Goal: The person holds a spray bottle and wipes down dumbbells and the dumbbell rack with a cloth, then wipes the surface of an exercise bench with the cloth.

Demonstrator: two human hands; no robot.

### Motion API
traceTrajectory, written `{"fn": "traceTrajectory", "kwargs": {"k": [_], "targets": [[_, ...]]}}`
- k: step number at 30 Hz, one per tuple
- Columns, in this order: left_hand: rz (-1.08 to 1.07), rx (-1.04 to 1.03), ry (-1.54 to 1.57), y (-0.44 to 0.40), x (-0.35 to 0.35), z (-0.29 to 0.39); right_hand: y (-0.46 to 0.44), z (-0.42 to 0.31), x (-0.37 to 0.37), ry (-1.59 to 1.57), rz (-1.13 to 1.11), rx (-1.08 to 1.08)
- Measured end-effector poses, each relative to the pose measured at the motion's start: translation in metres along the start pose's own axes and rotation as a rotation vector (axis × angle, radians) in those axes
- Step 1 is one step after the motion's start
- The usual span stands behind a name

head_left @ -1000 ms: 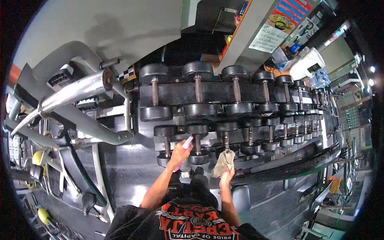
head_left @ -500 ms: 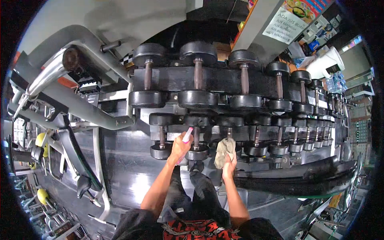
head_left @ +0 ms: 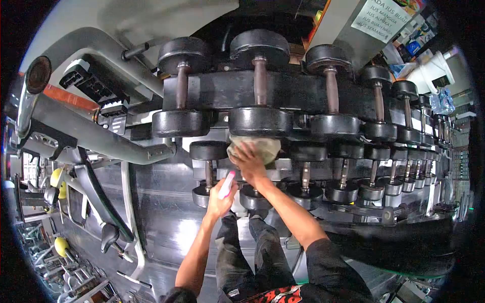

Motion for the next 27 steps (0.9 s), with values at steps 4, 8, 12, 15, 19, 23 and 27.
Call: {"fn": "traceTrajectory", "kwargs": {"k": [4, 8, 12, 15, 19, 23, 27], "targets": [[0.025, 0.116, 0.154, 0.029, 0.004, -0.022, -0.012, -0.001, -0.129, 0.309, -0.379, -0.081], [0.062, -0.032, 0.09, 0.048, 0.001, -0.022, -0.018, 0.01, -0.176, 0.36, -0.726, -0.098], [0.033, 0.102, 0.164, 0.067, -0.005, -0.021, -0.017, -0.002, -0.096, 0.227, -0.671, 0.021], [0.053, 0.042, -0.029, 0.076, -0.005, -0.009, 0.01, 0.0, -0.048, 0.084, -0.441, 0.09], [0.037, -0.006, 0.105, 0.079, -0.004, 0.004, 0.071, 0.035, 0.025, -0.205, 0.076, -0.245], [0.023, 0.01, 0.06, 0.076, -0.005, 0.012, 0.128, 0.089, 0.002, -0.288, 0.513, -0.753], [0.05, -0.064, -0.013, 0.072, -0.004, 0.007, 0.158, 0.113, -0.064, -1.054, 0.639, -1.419]]}}
Point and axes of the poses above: each hand's wrist, its own y-axis away from the middle knuckle, its own x-axis out of the back of the hand, z = x × y, the point moved 7 cm from there along -y, towards the middle knuckle, and after that the axes turned 13 degrees about x, right-handed, at the moved point
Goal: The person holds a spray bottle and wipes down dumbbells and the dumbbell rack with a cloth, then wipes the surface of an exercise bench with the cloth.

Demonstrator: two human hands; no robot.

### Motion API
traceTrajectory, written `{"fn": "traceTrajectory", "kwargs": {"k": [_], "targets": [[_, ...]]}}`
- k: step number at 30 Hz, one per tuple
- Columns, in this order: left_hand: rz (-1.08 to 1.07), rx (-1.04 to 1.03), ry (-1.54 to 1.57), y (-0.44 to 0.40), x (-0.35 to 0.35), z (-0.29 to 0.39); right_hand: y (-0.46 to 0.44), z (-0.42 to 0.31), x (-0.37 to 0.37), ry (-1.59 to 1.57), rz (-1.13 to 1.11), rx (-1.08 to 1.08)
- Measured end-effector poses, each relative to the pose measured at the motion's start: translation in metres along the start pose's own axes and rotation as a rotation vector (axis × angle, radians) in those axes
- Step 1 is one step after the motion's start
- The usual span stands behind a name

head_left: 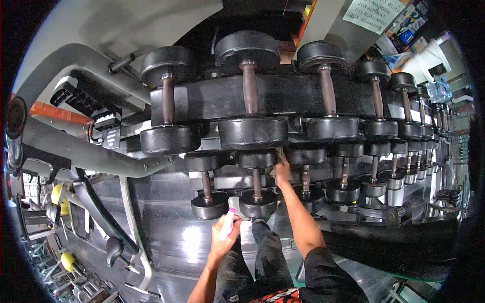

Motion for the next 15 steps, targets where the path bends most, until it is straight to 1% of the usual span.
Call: {"fn": "traceTrajectory", "kwargs": {"k": [1, 2, 3, 4, 6, 7, 8, 9, 10, 11, 12, 14, 15], "targets": [[-0.003, 0.001, -0.004, 0.001, 0.001, 0.005, -0.002, 0.006, -0.001, -0.008, 0.057, -0.096], [-0.016, 0.073, 0.06, 0.002, 0.001, 0.007, -0.001, 0.013, 0.001, -0.015, 0.113, -0.192], [-0.027, 0.146, 0.125, 0.002, 0.001, 0.007, 0.003, 0.017, 0.001, -0.134, 0.159, -0.232], [-0.028, 0.146, 0.125, 0.004, 0.0, 0.001, 0.01, 0.009, 0.0, -0.134, 0.16, -0.232], [-0.019, 0.076, 0.092, 0.006, -0.001, -0.012, 0.017, -0.03, -0.002, 0.005, 0.127, 0.195], [-0.022, 0.101, 0.1, 0.008, 0.0, -0.004, 0.008, 0.007, -0.002, 0.246, 0.042, 0.32], [-0.022, 0.102, 0.102, 0.008, -0.001, -0.006, 0.033, -0.046, -0.016, 0.329, -0.057, 0.476], [-0.039, 0.131, 0.102, 0.009, -0.002, -0.011, 0.049, -0.078, -0.034, 0.466, -0.168, 0.652], [-0.057, 0.163, 0.101, 0.011, -0.003, -0.016, 0.077, -0.126, -0.058, 0.652, -0.352, 0.865], [-0.058, 0.168, 0.101, 0.011, -0.003, -0.017, 0.085, -0.121, -0.081, 0.902, -0.601, 0.851], [-0.059, 0.188, 0.081, 0.01, -0.004, -0.019, 0.098, -0.125, -0.102, 0.945, -0.639, 1.021], [-0.058, 0.209, 0.058, 0.009, -0.005, -0.019, 0.105, -0.088, -0.14, 1.171, -0.676, 1.241], [-0.046, 0.184, 0.057, 0.009, -0.004, -0.017, 0.104, -0.077, -0.155, 1.166, -0.676, 1.242]]}}
Point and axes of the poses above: each hand's wrist, its own y-axis away from the middle knuckle, its own x-axis out of the back of the hand, z = x × y, the point moved 7 cm from there along -y, towards the middle knuckle, and after that the axes turned 13 degrees about x, right-handed, at the moved point
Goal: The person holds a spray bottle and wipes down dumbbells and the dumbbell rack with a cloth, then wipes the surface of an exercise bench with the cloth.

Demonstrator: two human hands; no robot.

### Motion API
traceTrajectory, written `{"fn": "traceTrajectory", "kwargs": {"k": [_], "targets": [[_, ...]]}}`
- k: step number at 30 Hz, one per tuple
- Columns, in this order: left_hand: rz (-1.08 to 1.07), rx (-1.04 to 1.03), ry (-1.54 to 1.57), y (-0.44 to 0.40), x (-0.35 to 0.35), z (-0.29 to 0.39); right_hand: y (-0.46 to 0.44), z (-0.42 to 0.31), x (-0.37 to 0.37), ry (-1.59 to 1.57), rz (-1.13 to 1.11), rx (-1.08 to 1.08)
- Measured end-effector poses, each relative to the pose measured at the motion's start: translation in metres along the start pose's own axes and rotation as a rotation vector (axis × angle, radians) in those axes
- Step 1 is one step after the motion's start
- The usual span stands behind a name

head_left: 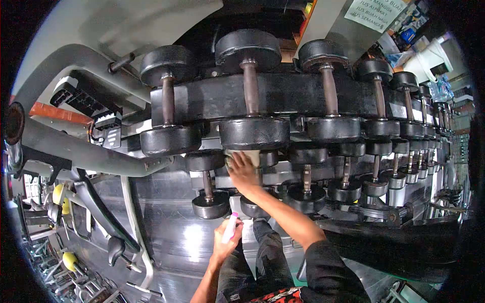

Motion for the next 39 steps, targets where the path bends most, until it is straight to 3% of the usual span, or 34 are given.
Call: {"fn": "traceTrajectory", "kwargs": {"k": [2, 3, 5, 6, 7, 9, 11, 15, 20, 25, 37, 39], "targets": [[0.016, -0.026, -0.006, 0.0, 0.001, 0.002, -0.017, -0.003, -0.048, 0.353, -0.394, 0.053], [0.011, -0.017, 0.04, 0.0, 0.001, 0.0, -0.024, 0.0, -0.06, 0.349, -0.389, 0.051], [0.011, -0.005, 0.079, 0.0, 0.002, -0.002, -0.039, 0.012, -0.079, 0.308, -0.444, -0.055], [-0.006, 0.051, 0.133, 0.0, 0.003, -0.006, -0.047, 0.027, -0.091, 0.105, -0.563, -0.269], [-0.025, 0.108, 0.185, 0.002, 0.003, -0.009, -0.053, 0.03, -0.054, -0.128, -0.713, -0.343], [0.002, 0.063, 0.046, 0.007, 0.008, 0.0, -0.063, 0.076, -0.115, -0.105, 0.03, -0.551], [0.012, -0.028, -0.118, 0.012, 0.009, -0.003, -0.068, 0.097, -0.098, -0.174, 0.425, -0.395], [0.016, -0.119, -0.114, 0.023, 0.015, -0.005, -0.067, 0.156, -0.097, -0.209, 0.347, -0.374], [-0.001, -0.053, -0.174, 0.028, 0.017, -0.017, -0.024, 0.207, -0.091, -0.24, 0.186, -0.344], [-0.03, -0.024, -0.124, 0.032, 0.009, -0.023, 0.038, 0.224, -0.084, -0.268, 0.051, -0.325], [-0.081, -0.071, -0.098, 0.037, -0.005, -0.015, 0.041, 0.237, -0.099, -0.364, -0.27, -0.245], [-0.09, -0.065, -0.116, 0.037, -0.005, -0.017, 0.071, 0.235, -0.075, -0.91, -0.355, -0.707]]}}
Point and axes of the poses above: each hand's wrist, its own y-axis away from the middle knuckle, its own x-axis out of the back of the hand, z = x × y, the point moved 7 cm from there along -y, towards the middle knuckle, and after that the axes turned 13 degrees about x, right-handed, at the moved point
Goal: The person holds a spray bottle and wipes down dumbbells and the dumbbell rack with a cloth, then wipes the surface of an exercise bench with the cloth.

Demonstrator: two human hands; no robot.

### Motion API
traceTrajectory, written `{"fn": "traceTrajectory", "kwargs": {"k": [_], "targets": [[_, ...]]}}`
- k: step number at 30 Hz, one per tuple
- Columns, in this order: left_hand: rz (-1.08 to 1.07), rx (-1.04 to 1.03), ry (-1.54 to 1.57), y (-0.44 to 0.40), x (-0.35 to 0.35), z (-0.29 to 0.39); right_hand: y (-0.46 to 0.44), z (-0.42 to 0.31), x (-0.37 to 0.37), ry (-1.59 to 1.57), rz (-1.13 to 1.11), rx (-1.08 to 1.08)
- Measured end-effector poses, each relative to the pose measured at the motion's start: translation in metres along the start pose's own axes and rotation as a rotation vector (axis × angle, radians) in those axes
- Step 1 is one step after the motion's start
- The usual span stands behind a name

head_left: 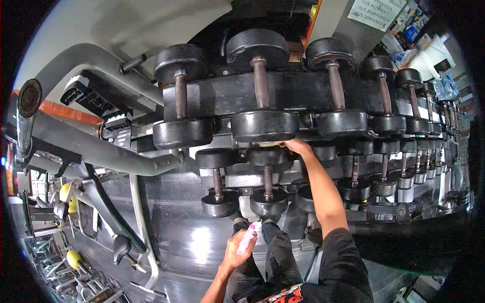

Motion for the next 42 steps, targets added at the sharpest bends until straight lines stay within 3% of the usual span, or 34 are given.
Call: {"fn": "traceTrajectory", "kwargs": {"k": [1, 2, 4, 14, 16, 18, 20, 22, 24, 28, 31, 32, 34, 38, 40, 42], "targets": [[-0.01, 0.007, -0.025, 0.0, -0.001, -0.001, -0.026, 0.038, 0.0, -0.157, 0.073, 0.453], [-0.007, 0.007, -0.025, -0.001, 0.0, -0.001, 0.014, 0.013, 0.015, -0.158, 0.07, 0.455], [0.008, 0.005, -0.024, -0.001, 0.003, -0.002, 0.041, -0.068, 0.035, 0.19, 0.256, 0.12], [0.028, 0.016, 0.004, -0.003, 0.007, 0.004, 0.027, -0.045, 0.004, 0.336, 0.362, 0.113], [-0.012, 0.0, -0.044, -0.003, 0.004, 0.006, 0.041, -0.051, -0.004, 0.253, 0.314, 0.201], [-0.029, -0.003, -0.058, -0.003, 0.003, 0.006, 0.071, -0.06, -0.01, 0.02, 0.543, 0.185], [-0.056, -0.008, -0.075, -0.004, 0.0, 0.004, 0.13, -0.126, -0.018, -0.205, 0.645, 0.211], [-0.05, -0.092, -0.096, -0.005, 0.0, 0.003, 0.148, -0.119, -0.046, 0.054, 0.778, 0.5], [-0.072, -0.079, -0.114, -0.007, 0.0, 0.005, 0.175, -0.119, -0.075, 0.054, 0.771, 0.512], [-0.117, -0.052, -0.147, -0.011, 0.002, 0.017, 0.189, -0.092, -0.101, -0.137, 0.905, 0.407], [-0.099, -0.083, -0.146, -0.013, 0.007, 0.018, 0.181, -0.052, -0.105, -0.207, 1.027, -0.059], [-0.076, -0.103, -0.144, -0.013, 0.009, 0.019, 0.171, -0.029, -0.107, -0.308, 1.044, -0.184], [-0.062, -0.086, -0.118, -0.013, 0.01, 0.019, 0.126, 0.017, -0.131, -1.401, 1.027, -0.192], [-0.043, -0.083, -0.119, -0.009, 0.011, 0.009, 0.087, 0.021, -0.121, -1.595, 0.969, -0.112], [-0.043, -0.081, -0.14, -0.006, 0.011, 0.004, 0.073, 0.014, -0.126, -1.928, 0.719, -0.104], [-0.007, -0.149, -0.115, -0.003, 0.013, 0.0, 0.097, -0.026, -0.113, -1.934, 0.701, -0.103]]}}
Point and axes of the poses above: each hand's wrist, its own y-axis away from the middle knuckle, its own x-axis out of the back of the hand, z = x × y, the point moved 7 cm from there along -y, towards the middle knuckle, and after that the axes turned 13 degrees about x, right-handed, at the moved point
